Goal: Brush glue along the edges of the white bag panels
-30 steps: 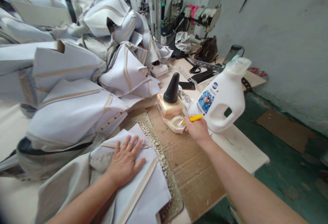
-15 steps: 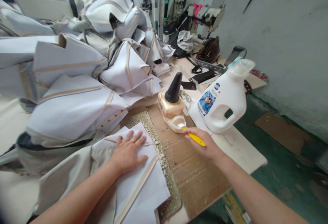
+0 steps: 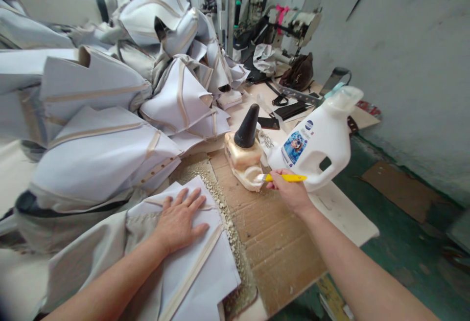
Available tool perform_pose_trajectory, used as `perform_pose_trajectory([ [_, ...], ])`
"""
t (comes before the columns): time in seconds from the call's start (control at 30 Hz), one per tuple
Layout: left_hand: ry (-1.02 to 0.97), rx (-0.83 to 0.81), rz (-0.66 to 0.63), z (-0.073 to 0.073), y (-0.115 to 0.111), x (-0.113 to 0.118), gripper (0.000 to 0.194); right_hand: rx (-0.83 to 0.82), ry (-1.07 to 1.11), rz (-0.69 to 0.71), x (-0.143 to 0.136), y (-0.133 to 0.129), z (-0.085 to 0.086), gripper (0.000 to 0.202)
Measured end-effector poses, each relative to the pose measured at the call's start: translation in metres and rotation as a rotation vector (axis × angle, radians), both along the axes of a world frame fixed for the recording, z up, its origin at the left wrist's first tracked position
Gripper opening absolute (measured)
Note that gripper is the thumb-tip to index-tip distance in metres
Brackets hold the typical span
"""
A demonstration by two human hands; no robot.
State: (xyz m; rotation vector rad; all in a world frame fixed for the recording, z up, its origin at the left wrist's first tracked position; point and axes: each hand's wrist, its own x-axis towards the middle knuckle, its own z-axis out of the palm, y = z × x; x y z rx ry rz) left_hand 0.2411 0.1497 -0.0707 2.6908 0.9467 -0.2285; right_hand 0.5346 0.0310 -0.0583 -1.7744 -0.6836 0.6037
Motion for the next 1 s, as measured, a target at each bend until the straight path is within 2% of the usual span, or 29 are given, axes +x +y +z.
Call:
perform_pose_trajectory([
  [0.13, -0.001, 0.008, -0.005, -0.001, 0.001, 0.000, 0.070, 0.030, 0.060, -0.057, 0.016, 0.001, -0.007, 0.030],
  [0.3, -0.005, -0.003, -0.013, -0.001, 0.001, 0.000, 0.070, -0.006, -0.015, -0.129, 0.019, -0.014, 0.001, 0.025],
  [0.4, -0.006, -0.010, -0.003, -0.001, 0.001, -0.001, 0.070, -0.117, -0.137, -0.003, 0.008, -0.025, 0.009, 0.020],
  [0.53, -0.012, -0.031, 0.038, 0.004, 0.006, -0.003, 0.065, -0.303, -0.427, 0.210, -0.007, -0.040, 0.017, 0.021],
  [0.67, -0.032, -0.002, 0.093, 0.012, 0.017, -0.003, 0.052, -0.225, -0.635, 0.282, -0.009, -0.043, 0.020, 0.021],
  [0.8, -0.036, 0.000, 0.082, 0.012, 0.024, 0.001, 0.052, -0.267, -0.603, 0.300, -0.007, -0.038, 0.021, 0.023],
  [0.87, -0.041, -0.006, 0.067, 0.009, 0.025, 0.005, 0.053, -0.319, -0.561, 0.223, -0.011, -0.033, 0.024, 0.025],
  [0.93, -0.044, -0.011, 0.050, 0.005, 0.024, 0.009, 0.053, -0.326, -0.505, 0.145, -0.024, -0.022, 0.029, 0.026],
  [1.0, -0.043, -0.004, 0.046, 0.002, 0.024, 0.012, 0.053, -0.276, -0.404, 0.151, -0.046, -0.002, 0.033, 0.025],
])
